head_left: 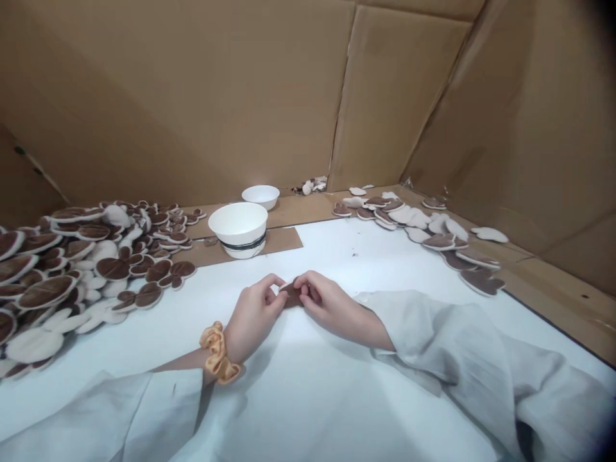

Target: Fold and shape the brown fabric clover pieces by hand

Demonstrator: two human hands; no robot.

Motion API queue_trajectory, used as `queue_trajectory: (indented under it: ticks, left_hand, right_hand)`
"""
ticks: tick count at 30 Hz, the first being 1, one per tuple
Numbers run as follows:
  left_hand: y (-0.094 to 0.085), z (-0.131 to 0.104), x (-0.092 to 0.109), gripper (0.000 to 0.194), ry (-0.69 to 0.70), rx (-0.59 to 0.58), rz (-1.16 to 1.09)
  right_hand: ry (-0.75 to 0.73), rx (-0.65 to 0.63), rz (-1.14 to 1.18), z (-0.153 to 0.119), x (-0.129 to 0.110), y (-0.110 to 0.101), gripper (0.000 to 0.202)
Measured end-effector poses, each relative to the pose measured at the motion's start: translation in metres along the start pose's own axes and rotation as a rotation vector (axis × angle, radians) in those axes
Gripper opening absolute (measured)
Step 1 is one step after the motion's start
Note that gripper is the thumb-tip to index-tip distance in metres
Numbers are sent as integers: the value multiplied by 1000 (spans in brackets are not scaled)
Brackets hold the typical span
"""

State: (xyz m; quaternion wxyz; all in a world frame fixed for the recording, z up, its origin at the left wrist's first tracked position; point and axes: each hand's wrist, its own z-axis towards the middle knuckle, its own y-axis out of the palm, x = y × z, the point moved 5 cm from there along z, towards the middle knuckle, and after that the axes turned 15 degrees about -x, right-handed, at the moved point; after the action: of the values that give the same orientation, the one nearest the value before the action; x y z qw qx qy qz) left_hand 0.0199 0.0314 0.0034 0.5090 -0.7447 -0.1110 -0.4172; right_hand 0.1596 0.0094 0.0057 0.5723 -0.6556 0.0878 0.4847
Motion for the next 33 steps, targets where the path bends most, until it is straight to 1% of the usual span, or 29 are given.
queue_trajectory:
  ticks: [2, 4, 6, 9, 13, 18, 21, 27, 33]
  left_hand:
    - [-4, 1, 1, 17, 23, 62, 124]
    - [-6, 2, 2, 15, 44, 98, 181]
    - [-6, 2, 2, 12, 51, 84, 177]
    - [-5, 1, 1, 14, 29, 49, 97]
    - [-6, -2, -1, 18, -16, 53, -20]
    - [-3, 0, -2, 21, -13, -61, -143]
    - [-3, 0, 1, 20, -10, -82, -133]
    - [-3, -3, 7, 20, 1, -29, -31]
    - [-3, -4, 9, 20, 10, -23, 21]
  right_hand:
    - [10, -6, -14, 1, 0, 0, 14]
    - [4, -10, -29, 2, 0, 0, 13]
    - [-6, -17, -41, 3, -1, 0, 15]
    - [-16, -18, -44, 3, -4, 0, 20]
    - [18, -28, -54, 7, -5, 0, 26]
    - [83, -47, -84, 11, -4, -3, 25]
    - [67, -91, -94, 13, -5, -3, 19]
    - [-5, -98, -98, 13, -8, -1, 20]
    - [21, -125, -216, 13, -11, 0, 22]
